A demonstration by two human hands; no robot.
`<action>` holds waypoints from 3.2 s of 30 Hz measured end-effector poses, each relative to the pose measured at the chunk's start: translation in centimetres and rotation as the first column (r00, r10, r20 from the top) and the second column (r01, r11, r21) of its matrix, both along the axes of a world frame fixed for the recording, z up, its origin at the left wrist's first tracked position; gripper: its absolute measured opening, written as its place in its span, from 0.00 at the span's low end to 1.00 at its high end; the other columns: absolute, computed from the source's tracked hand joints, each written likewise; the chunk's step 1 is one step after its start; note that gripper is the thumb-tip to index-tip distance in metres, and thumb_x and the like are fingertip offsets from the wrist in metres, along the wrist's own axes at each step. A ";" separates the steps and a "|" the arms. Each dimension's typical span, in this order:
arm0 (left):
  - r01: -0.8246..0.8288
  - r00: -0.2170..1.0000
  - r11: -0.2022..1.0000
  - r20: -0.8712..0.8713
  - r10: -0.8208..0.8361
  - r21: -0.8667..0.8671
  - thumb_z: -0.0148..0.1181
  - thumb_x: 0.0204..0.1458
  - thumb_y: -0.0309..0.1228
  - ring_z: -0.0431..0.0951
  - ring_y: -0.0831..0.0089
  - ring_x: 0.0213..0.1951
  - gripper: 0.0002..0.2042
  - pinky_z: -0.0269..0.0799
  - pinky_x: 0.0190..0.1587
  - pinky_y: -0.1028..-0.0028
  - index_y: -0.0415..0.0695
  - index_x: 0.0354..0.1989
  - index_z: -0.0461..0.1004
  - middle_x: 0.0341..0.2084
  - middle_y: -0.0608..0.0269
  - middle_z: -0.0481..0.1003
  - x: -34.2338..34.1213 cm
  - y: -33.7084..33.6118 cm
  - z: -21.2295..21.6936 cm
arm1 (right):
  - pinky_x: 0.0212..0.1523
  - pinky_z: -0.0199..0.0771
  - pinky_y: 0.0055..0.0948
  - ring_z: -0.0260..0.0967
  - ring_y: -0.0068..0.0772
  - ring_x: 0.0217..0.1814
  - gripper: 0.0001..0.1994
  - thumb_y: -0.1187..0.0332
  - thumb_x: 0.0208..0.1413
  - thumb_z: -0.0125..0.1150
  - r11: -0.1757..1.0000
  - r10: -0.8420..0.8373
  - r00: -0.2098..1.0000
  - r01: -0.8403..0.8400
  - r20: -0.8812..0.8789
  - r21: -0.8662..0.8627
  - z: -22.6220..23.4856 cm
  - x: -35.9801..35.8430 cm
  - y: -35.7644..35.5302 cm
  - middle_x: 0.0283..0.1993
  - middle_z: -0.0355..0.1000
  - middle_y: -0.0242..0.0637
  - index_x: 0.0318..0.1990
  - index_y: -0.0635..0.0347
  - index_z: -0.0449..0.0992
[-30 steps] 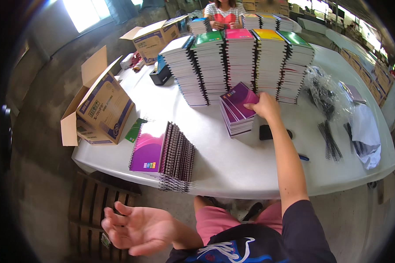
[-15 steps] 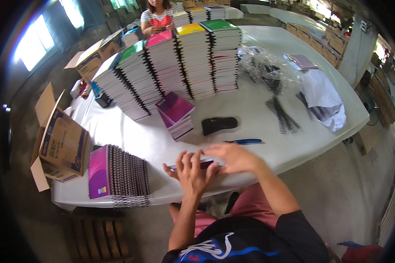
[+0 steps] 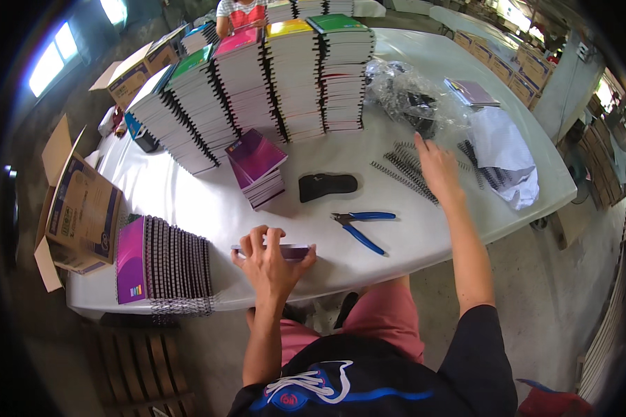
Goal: The person binds notebooks by sliding a spiral binding into a stack of pages and a cover, and then clips the excess binding with a tool.
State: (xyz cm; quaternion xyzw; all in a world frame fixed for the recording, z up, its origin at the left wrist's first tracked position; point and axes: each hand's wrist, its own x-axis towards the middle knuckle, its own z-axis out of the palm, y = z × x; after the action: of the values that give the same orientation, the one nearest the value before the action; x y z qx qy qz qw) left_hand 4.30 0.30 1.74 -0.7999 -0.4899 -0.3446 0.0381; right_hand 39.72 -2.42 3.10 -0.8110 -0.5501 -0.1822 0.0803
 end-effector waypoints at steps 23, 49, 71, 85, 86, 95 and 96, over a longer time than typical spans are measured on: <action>-0.024 0.999 0.991 0.018 0.027 -0.130 0.67 0.24 0.51 0.65 0.67 0.43 0.30 0.50 0.47 0.44 0.53 0.39 0.70 0.37 0.67 0.65 -0.1 -0.3 -0.7 | 0.37 0.69 0.25 0.70 0.30 0.35 0.12 0.79 0.45 0.65 0.752 0.643 0.316 -0.435 -0.698 0.496 0.5 -18.6 -2.0 0.34 0.71 0.34 0.39 0.56 0.80; 0.182 0.981 0.983 0.067 -0.180 -0.024 0.67 0.34 0.54 0.63 0.61 0.45 0.24 0.53 0.48 0.53 0.50 0.33 0.71 0.34 0.66 0.65 -2.2 -0.3 -1.9 | 0.34 0.70 0.25 0.69 0.27 0.28 0.15 0.66 0.59 0.54 0.658 0.443 0.250 -0.743 -0.861 0.123 2.4 -17.6 -2.3 0.32 0.71 0.37 0.53 0.57 0.72; 0.250 0.962 0.966 0.125 -0.242 -0.060 0.71 0.29 0.48 0.61 0.56 0.48 0.23 0.55 0.50 0.56 0.46 0.27 0.70 0.42 0.57 0.62 -2.7 0.7 -1.4 | 0.52 0.73 0.40 0.75 0.45 0.46 0.05 0.77 0.43 0.65 0.473 0.454 -0.520 -0.548 -0.724 0.690 -1.0 -16.0 2.3 0.39 0.77 0.51 0.31 0.61 0.81; 0.321 0.838 0.942 0.493 -0.235 -0.097 0.78 0.14 0.50 0.62 0.53 0.44 0.32 0.69 0.40 0.61 0.43 0.26 0.68 0.48 0.51 0.55 -3.3 2.1 -3.9 | 0.49 0.74 0.42 0.76 0.45 0.44 0.05 0.75 0.46 0.64 0.503 0.549 -0.225 -0.680 -0.805 0.533 -0.3 -17.8 3.1 0.39 0.76 0.54 0.31 0.63 0.81; 0.332 0.810 0.940 0.532 -0.245 -0.072 0.78 0.14 0.50 0.62 0.54 0.42 0.32 0.69 0.40 0.61 0.44 0.26 0.68 0.47 0.51 0.54 -3.1 2.2 -3.8 | 0.49 0.75 0.43 0.76 0.46 0.44 0.05 0.74 0.47 0.63 0.618 0.522 -0.043 -0.670 -0.852 0.412 -0.9 -17.4 3.4 0.38 0.76 0.54 0.31 0.64 0.81; 0.443 0.674 0.894 0.681 -0.287 -0.062 0.80 0.15 0.49 0.62 0.61 0.39 0.43 0.66 0.37 0.65 0.47 0.41 0.58 0.46 0.54 0.52 -3.2 3.2 -5.0 | 0.45 0.74 0.28 0.77 0.35 0.40 0.19 0.88 0.37 0.49 0.472 0.503 -0.619 -0.389 -0.604 0.791 -0.9 -19.4 3.2 0.40 0.78 0.45 0.36 0.64 0.81; 0.449 0.677 0.891 0.678 -0.287 -0.072 0.80 0.15 0.48 0.60 0.61 0.42 0.45 0.65 0.40 0.64 0.47 0.42 0.55 0.45 0.54 0.52 -3.4 3.3 -5.3 | 0.45 0.74 0.28 0.77 0.34 0.40 0.19 0.87 0.37 0.50 0.521 0.525 -0.417 -0.532 -0.742 0.668 -0.8 -19.8 3.4 0.40 0.78 0.45 0.36 0.64 0.81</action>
State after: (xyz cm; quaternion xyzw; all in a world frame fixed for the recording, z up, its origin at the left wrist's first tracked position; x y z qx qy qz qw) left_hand 0.91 3.58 -3.53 -0.7104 -0.3364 -0.5412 -0.2989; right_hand 19.93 1.02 2.28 -0.2933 -0.6394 0.4979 0.5072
